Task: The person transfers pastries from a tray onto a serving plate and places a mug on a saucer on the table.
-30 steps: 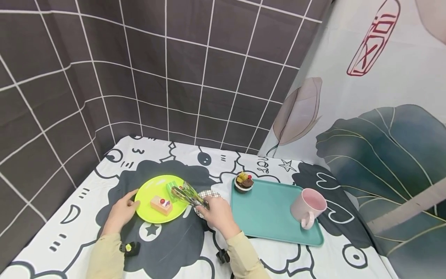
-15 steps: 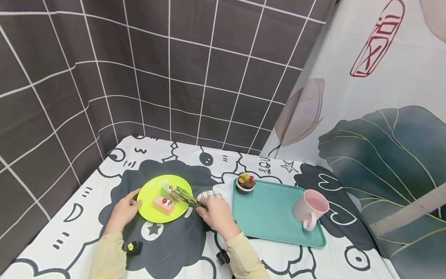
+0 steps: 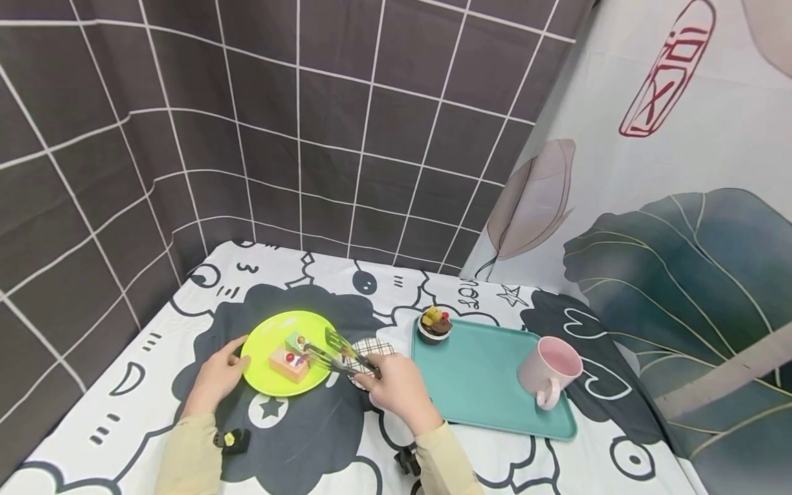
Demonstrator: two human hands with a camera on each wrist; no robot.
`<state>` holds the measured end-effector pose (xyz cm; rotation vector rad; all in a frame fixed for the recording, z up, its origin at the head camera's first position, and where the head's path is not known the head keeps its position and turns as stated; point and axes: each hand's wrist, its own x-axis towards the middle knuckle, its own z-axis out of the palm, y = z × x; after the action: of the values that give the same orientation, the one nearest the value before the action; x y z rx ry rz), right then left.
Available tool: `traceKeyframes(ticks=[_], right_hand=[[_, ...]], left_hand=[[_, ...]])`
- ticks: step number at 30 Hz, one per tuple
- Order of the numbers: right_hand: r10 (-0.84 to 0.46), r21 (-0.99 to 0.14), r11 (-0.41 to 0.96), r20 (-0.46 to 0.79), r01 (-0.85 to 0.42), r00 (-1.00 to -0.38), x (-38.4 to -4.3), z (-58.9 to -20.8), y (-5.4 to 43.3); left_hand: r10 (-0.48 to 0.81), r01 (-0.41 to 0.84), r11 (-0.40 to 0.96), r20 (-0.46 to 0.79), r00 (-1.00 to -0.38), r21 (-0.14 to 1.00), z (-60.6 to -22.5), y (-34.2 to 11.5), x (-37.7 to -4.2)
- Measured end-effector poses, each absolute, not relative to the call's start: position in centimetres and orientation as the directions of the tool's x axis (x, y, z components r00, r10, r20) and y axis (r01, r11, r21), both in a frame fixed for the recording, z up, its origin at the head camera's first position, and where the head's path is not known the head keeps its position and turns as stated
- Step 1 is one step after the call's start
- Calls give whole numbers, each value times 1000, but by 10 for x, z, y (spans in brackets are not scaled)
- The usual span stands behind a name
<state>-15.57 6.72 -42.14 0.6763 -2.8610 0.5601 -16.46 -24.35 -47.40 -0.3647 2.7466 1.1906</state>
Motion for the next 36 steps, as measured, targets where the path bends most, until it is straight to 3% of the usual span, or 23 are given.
traceKeyframes(ticks=[13, 27, 36], right_hand=[[-243, -416, 820, 368, -392, -898, -145, -422, 104], [-60, -568, 795, 274, -212, -960, -147, -421, 146], [44, -556, 812, 364, -178, -930, -150, -420, 167]], left_hand=[[-158, -263, 661, -213, -964, 702, -475, -245, -163], [-167, -259, 667, -199, -966, 698, -472, -245, -160], [-167, -251, 667, -188, -968, 701, -473, -243, -163]])
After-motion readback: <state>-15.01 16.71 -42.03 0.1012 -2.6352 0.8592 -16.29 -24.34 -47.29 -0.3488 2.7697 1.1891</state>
